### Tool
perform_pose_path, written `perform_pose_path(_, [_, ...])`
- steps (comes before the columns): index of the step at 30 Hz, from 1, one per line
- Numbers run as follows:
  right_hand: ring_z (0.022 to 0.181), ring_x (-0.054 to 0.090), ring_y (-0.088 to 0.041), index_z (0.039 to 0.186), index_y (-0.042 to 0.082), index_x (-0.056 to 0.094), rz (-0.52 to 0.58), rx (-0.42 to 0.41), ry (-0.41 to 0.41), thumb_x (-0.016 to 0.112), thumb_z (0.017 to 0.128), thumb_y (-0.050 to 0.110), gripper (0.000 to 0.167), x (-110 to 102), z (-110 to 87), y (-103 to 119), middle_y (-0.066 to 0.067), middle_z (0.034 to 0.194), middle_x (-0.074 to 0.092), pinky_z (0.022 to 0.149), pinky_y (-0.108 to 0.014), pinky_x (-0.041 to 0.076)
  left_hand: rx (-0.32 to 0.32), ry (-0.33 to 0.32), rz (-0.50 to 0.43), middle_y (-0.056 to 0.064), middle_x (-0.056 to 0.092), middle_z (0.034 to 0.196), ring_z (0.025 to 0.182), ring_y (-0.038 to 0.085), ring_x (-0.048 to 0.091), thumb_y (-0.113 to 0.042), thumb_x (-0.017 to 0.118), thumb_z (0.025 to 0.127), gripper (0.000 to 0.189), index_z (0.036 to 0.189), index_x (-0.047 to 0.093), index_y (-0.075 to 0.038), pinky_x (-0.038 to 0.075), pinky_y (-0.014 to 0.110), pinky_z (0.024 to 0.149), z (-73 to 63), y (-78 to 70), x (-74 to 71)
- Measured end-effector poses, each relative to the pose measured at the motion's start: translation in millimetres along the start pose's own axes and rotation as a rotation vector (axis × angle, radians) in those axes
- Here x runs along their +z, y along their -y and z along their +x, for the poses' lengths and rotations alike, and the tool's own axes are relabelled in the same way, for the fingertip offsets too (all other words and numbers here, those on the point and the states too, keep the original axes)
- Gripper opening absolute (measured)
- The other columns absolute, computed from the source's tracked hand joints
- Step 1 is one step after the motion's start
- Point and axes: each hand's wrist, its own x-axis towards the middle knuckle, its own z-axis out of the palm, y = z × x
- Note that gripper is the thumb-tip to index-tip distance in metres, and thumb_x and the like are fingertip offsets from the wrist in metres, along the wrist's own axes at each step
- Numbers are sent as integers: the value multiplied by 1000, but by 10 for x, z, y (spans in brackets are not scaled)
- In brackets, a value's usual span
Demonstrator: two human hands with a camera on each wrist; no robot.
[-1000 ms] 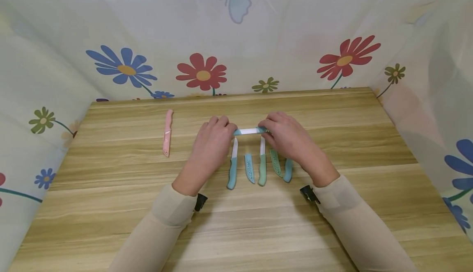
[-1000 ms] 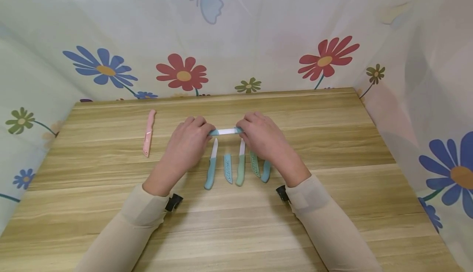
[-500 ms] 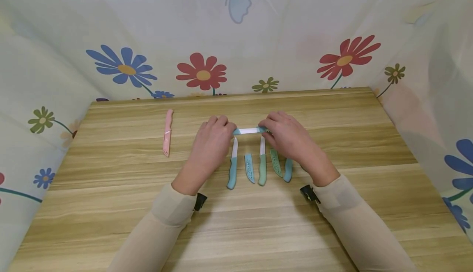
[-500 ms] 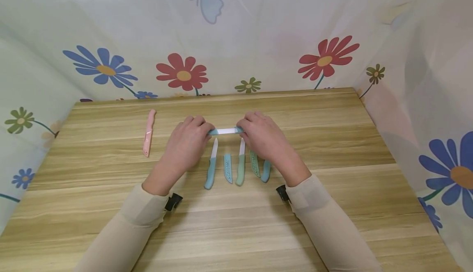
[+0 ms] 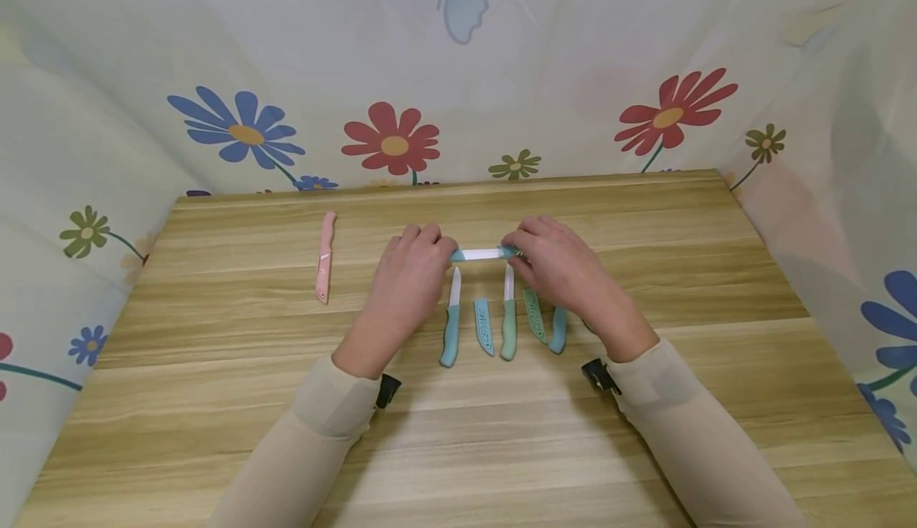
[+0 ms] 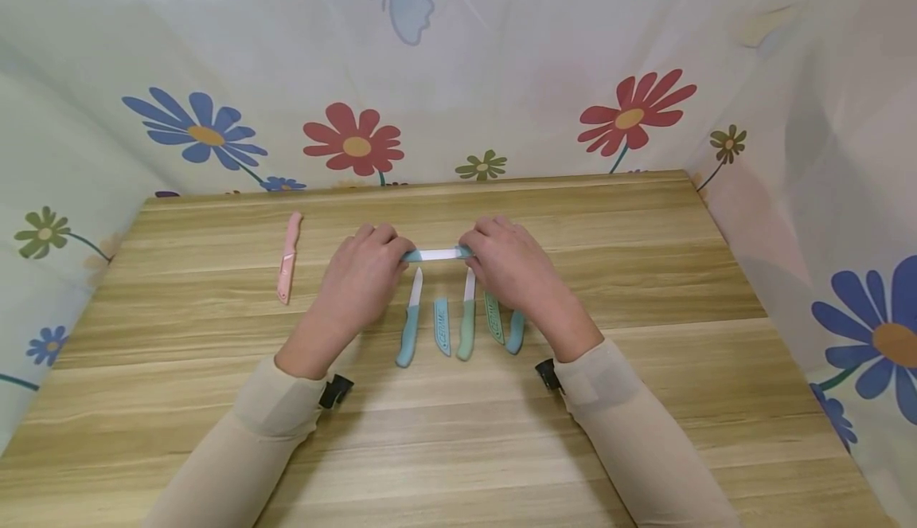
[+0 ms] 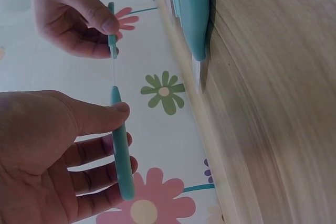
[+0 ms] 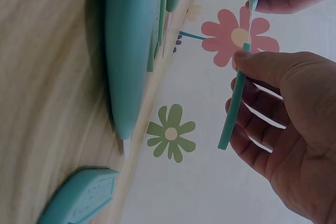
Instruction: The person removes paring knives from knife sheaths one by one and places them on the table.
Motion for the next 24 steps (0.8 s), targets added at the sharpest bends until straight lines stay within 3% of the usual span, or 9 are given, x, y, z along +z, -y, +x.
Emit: perform_pose_path(24, [105, 63, -30, 122, 3, 75, -10, 31, 18, 77, 100, 15, 25, -33, 5, -16, -11, 115, 70, 95, -45, 54, -28, 6, -2, 11, 67, 105, 94, 29, 58, -7, 79, 96, 19, 115, 77, -6, 55, 43, 81, 11, 40, -24])
